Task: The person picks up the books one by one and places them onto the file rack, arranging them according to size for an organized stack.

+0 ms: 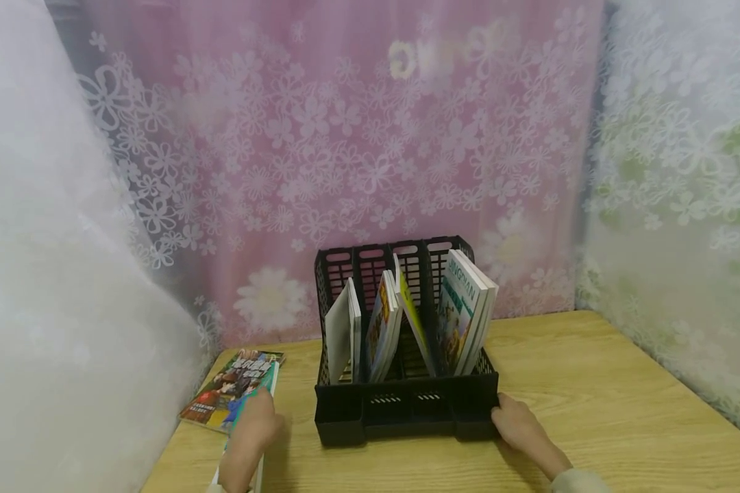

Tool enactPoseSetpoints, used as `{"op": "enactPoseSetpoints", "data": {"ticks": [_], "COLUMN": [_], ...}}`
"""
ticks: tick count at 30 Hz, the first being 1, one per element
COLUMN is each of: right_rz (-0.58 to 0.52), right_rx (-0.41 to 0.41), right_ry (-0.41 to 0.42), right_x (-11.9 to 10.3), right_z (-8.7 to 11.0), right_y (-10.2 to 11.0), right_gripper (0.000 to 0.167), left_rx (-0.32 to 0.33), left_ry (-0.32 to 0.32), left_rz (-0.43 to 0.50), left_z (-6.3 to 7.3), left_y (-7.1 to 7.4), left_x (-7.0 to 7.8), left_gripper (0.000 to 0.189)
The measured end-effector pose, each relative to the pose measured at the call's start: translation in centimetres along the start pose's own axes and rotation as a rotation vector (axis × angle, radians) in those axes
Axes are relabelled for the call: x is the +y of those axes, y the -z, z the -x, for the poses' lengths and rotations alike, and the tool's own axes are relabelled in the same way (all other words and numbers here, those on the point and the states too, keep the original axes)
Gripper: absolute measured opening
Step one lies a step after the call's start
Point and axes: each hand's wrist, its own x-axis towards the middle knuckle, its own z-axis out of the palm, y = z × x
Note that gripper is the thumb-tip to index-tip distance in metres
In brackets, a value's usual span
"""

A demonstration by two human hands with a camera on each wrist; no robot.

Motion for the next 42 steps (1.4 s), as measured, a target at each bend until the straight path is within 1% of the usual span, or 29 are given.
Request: {"op": "enactPoseSetpoints", "data": {"ticks": [2,3,5,6,8,9,12,14,16,17,19,22,24,26,29,31,33,36,39,42], "right_rz": [-0.015,-0.017,-0.034,-0.050,-0.055,-0.052,-0.023,-0.009,-0.009,-0.014,-0.030,-0.041,-0.044,-0.034,-0.005,0.006,0.013,0.019,0.023,0.023], "right_rx": [0.008,0.016,0.024,0.023,0.022,0.018,0.002,0.001,0.002,0.008,0.023,0.020,0.010,0.006,0.014,0.019,0.021,0.025,0.029,0.026], "right_ry": [-0.007,-0.007,-0.013,-0.021,-0.018,-0.015,0.002,0.009,0.005,0.000,-0.009,-0.017,-0.022,-0.010,0.014,0.026,0.025,0.025,0.025,0.022], "right_x": [-0.1,-0.1,-0.2,-0.2,-0.2,-0.2,-0.2,-0.1,0.0,-0.1,-0.1,-0.3,-0.3,-0.4,-0.4,-0.4,-0.4,-0.4,-0.4,-0.4], "right_z": [0.0,0.0,0.1,0.1,0.2,0.2,0.2,0.1,0.2,0.2,0.3,0.4,0.4,0.4,0.3,0.3,0.3,0.3,0.2,0.2], "right_y": [0.1,0.2,0.2,0.2,0.2,0.2,0.1,0.0,0.0,0.0,0.0,0.1,0.1,0.1,0.1,0.1,0.1,0.1,0.2,0.1], "right_gripper": [0.049,0.049,0.049,0.050,0.050,0.050,0.051,0.050,0.051,0.050,0.050,0.050,0.050,0.048,0.046,0.046,0.046,0.046,0.046,0.046], "left_rx": [0.007,0.027,0.063,0.074,0.069,0.057,0.045,0.045,0.028,0.014,-0.033,-0.099,-0.114,-0.111,-0.083,-0.063,-0.050,-0.047,-0.056,-0.049], "left_ry": [-0.027,-0.048,-0.077,-0.091,-0.116,-0.126,-0.162,-0.216,-0.295,-0.333,-0.391,-0.443,-0.446,-0.448,-0.429,-0.429,-0.430,-0.457,-0.466,-0.472], "left_rz": [0.063,0.086,0.100,0.098,0.125,0.142,0.219,0.280,0.341,0.364,0.411,0.434,0.429,0.408,0.374,0.350,0.340,0.354,0.377,0.371], "left_z": [1.2,1.8,2.7,3.1,3.9,4.2,5.3,6.0,6.2,6.2,5.5,3.7,2.2,0.8,-0.9,-1.6,-2.2,-2.5,-2.3,-2.0], "left_y": [2.6,3.7,5.5,6.1,7.0,7.2,7.5,7.7,7.8,7.7,7.3,6.1,5.1,4.2,3.1,2.6,2.2,1.8,1.4,1.0], "left_x": [1.3,1.8,2.8,3.2,4.0,4.3,5.3,6.0,7.0,7.6,8.9,10.8,11.9,12.7,13.5,13.8,14.1,14.6,15.1,15.6], "left_gripper": [0.056,0.058,0.051,0.048,0.042,0.043,0.041,0.039,0.038,0.039,0.040,0.042,0.040,0.039,0.036,0.034,0.034,0.036,0.037,0.036]}}
